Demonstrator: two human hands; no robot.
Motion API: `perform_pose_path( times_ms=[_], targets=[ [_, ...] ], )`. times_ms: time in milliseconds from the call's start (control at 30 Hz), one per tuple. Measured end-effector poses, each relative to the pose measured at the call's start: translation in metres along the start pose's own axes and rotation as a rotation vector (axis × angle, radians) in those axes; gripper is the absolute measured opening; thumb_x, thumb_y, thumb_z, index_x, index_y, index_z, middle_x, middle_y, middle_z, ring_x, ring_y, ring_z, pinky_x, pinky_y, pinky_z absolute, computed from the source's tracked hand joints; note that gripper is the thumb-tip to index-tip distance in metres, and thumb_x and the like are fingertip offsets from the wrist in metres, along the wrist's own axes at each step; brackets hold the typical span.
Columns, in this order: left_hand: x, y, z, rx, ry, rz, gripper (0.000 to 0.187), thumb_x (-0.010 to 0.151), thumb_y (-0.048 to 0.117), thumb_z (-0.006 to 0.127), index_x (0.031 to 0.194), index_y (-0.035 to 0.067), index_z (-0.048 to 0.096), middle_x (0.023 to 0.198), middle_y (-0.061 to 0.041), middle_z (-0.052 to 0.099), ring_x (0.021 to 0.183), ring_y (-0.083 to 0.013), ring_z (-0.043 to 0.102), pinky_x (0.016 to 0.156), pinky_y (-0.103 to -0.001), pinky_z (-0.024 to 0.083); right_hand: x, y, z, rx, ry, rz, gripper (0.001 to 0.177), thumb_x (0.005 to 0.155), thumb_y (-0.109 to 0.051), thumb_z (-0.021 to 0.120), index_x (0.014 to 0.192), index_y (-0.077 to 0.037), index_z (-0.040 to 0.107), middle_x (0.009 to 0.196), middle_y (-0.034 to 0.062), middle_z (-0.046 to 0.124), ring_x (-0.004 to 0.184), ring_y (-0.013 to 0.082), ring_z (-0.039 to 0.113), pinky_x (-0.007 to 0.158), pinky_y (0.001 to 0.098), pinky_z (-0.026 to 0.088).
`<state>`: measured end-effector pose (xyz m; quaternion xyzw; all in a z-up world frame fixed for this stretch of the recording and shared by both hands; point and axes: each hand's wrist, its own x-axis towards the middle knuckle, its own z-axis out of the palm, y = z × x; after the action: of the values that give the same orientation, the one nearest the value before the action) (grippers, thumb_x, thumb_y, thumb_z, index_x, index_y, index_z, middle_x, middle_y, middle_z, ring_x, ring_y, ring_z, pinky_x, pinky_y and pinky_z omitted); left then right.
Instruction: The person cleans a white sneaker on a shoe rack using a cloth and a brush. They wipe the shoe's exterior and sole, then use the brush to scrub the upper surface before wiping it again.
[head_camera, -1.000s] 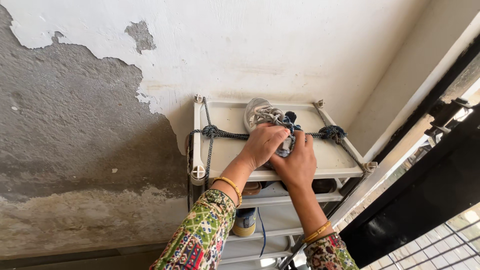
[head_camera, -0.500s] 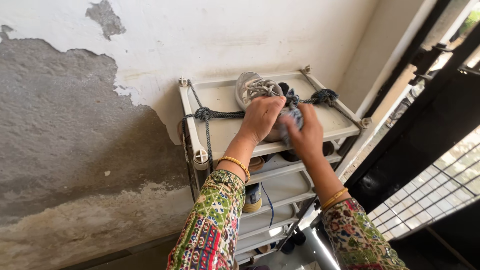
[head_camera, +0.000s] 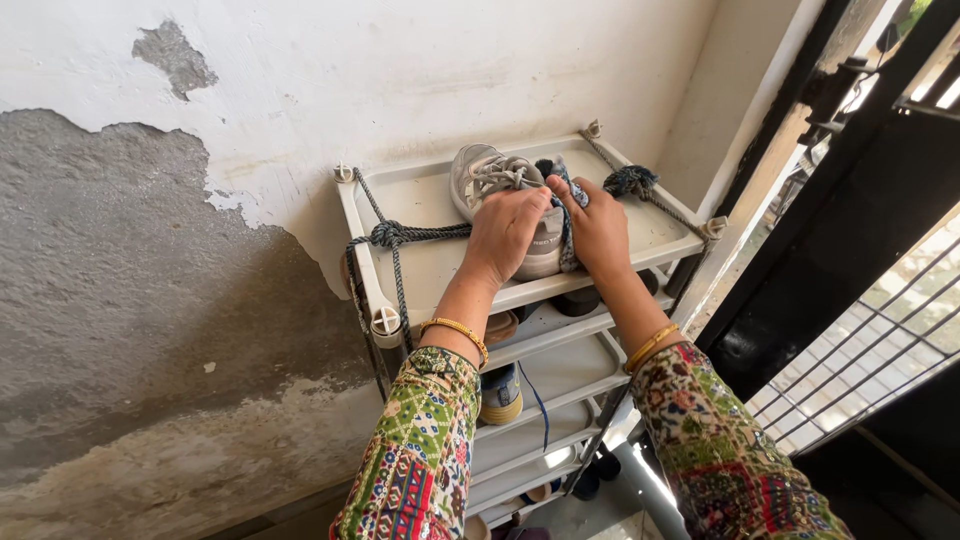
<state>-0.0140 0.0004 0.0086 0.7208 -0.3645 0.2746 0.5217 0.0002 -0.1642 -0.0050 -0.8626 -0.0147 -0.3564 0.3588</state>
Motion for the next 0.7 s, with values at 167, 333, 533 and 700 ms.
perform_pose_path(
  times_ms=[167,333,533,700],
  targets=[
    [0.002,0.001,0.002,-0.019,0.038,0.014,0.048,0.104,0.035,0.041,0.084,0.001,0.069,0.08,-0.018,0.071,0.083,-0.0359,0.07,0.077,-0.044,0.052,-0.048,-0.009,-0.006,0.075,0.102,-0.091,0.039,0.107,-0.039,0.055,0.118,-0.003,0.066,0.105,0.0238,0.067,0.098,0.0463,0.063,0.08,0.0491,0.05],
    [0.002,0.004,0.001,0.028,0.016,-0.033,0.046,0.103,0.036,0.041,0.084,0.003,0.068,0.072,-0.019,0.065,0.076,-0.0371,0.067,0.074,-0.045,0.05,-0.091,-0.028,-0.004,0.052,0.28,-0.271,0.038,0.104,-0.028,0.054,0.126,0.002,0.061,0.114,0.025,0.063,0.1,0.0429,0.064,0.085,0.045,0.051],
    [0.003,0.009,-0.001,0.057,-0.022,-0.008,0.043,0.101,0.037,0.048,0.079,0.004,0.064,0.069,-0.018,0.063,0.074,-0.0358,0.065,0.073,-0.046,0.048,0.012,0.022,0.019,0.329,-0.166,0.156,0.042,0.1,-0.031,0.059,0.129,-0.002,0.066,0.112,0.0247,0.073,0.107,0.0352,0.069,0.093,0.0369,0.052],
    [0.002,0.011,0.002,0.154,-0.004,-0.007,0.036,0.092,0.036,0.063,0.077,0.004,0.062,0.07,-0.015,0.065,0.074,-0.0361,0.064,0.073,-0.046,0.05,-0.001,0.018,0.014,0.198,-0.118,0.125,0.038,0.101,-0.032,0.059,0.126,-0.006,0.069,0.114,0.0233,0.071,0.107,0.0387,0.068,0.092,0.0396,0.052]
  ],
)
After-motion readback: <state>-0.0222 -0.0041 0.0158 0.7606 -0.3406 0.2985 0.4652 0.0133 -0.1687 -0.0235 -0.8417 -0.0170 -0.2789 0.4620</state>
